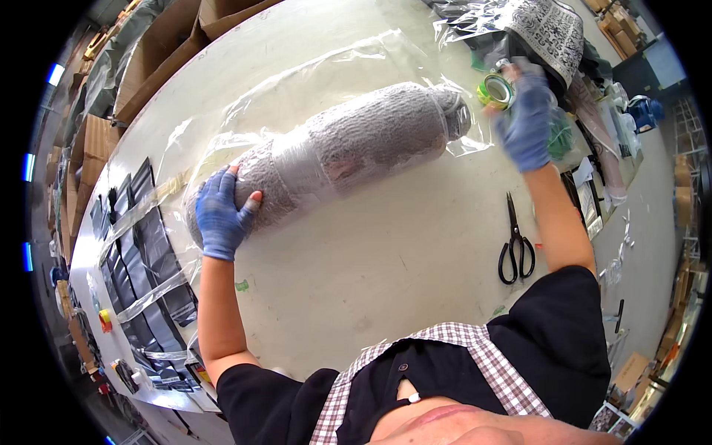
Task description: The person takes rolled grey mats out of a large cardboard box, places them on a table, rolls another mat by hand, and then wraps it in plastic film.
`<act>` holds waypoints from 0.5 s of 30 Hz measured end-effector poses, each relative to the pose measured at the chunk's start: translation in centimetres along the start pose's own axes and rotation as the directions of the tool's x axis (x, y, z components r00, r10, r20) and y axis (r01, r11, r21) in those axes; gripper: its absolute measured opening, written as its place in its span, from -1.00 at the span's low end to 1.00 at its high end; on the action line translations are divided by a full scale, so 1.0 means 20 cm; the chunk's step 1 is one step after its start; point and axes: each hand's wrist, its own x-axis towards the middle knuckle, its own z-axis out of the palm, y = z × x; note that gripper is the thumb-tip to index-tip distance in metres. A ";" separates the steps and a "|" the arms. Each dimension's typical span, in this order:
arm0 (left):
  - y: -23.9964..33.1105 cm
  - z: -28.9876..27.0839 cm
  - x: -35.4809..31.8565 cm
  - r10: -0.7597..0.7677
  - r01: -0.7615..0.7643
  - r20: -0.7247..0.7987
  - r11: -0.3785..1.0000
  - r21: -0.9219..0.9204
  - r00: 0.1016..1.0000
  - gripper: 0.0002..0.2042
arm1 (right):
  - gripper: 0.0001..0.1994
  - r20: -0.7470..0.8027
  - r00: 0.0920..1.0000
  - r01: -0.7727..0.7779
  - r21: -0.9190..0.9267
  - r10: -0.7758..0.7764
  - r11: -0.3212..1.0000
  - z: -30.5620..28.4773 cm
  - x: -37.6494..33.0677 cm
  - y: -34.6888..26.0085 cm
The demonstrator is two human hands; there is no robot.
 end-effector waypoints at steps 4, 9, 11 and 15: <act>-0.12 -0.01 0.09 -0.019 0.027 0.147 0.998 -0.052 0.989 -0.33 | -0.05 0.327 0.860 0.336 0.215 -0.392 0.917 0.08 0.22 -0.72; -0.12 -0.08 0.31 -0.224 0.341 0.505 0.928 -0.152 0.833 -0.27 | 0.02 0.715 0.570 0.202 0.357 -0.406 0.912 0.34 0.56 -0.84; -0.15 -0.10 0.25 -0.256 0.397 0.572 0.908 -0.135 0.779 -0.27 | 0.02 0.749 0.539 0.184 0.341 -0.385 0.922 0.30 0.57 -0.89; -0.05 -0.13 0.05 -0.228 0.398 0.643 0.908 -0.131 0.731 -0.31 | 0.03 0.785 0.466 0.135 0.394 -0.409 0.909 0.14 0.39 -0.94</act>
